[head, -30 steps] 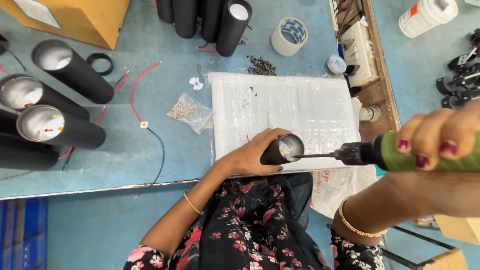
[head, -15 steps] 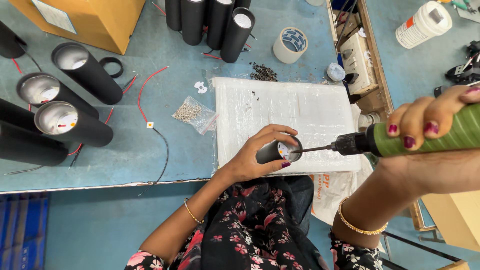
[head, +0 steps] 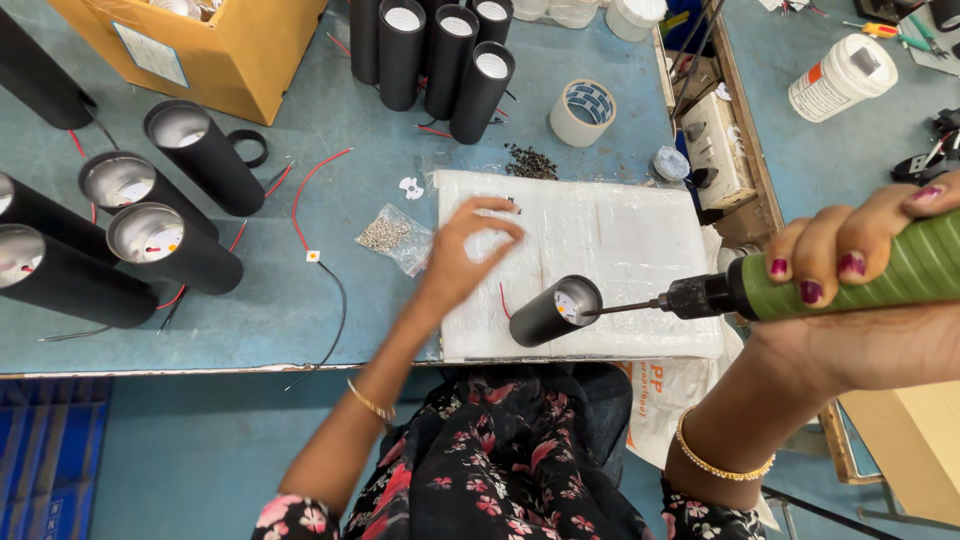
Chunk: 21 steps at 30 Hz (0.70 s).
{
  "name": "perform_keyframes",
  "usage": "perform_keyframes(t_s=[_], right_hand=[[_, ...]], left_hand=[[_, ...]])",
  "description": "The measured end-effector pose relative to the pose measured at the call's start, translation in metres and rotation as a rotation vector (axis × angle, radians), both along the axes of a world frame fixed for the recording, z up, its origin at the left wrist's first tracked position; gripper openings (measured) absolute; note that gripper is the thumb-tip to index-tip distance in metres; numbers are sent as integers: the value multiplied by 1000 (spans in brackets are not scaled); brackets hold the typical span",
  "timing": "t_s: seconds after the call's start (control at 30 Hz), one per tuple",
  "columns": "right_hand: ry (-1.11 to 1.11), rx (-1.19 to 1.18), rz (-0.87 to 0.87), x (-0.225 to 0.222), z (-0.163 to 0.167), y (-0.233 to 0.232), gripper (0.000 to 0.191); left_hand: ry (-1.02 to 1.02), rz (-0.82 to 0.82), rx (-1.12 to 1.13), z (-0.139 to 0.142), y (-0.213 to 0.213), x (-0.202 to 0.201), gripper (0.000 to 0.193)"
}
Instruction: The person assembles LED light fixtures by inserting wires into black cylindrical housings, securing them with screws using a green power drill, and taping the connections. The person repeats this process for multiple units on a factory workbench.
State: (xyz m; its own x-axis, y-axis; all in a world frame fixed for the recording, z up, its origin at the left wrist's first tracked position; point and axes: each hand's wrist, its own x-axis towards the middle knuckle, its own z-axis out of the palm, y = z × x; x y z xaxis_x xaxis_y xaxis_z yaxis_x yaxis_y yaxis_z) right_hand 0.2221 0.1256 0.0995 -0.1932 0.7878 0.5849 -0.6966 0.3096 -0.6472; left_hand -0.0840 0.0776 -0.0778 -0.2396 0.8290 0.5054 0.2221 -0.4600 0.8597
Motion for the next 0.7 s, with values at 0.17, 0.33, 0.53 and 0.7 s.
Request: perform_keyframes(t_s=[0.17, 0.33, 0.53, 0.7], right_hand=[[-45, 28, 15, -1, 0, -4, 55], [-103, 87, -43, -2, -3, -10, 68], [-97, 58, -31, 0, -1, -15, 68], [-79, 13, -27, 4, -1, -22, 68]], left_hand=[[260, 315, -245, -26, 37, -22, 9], [382, 322, -212, -36, 46, -17, 18], [589, 194, -151, -36, 49, -24, 13], [659, 153, -139, -41, 57, -27, 9]])
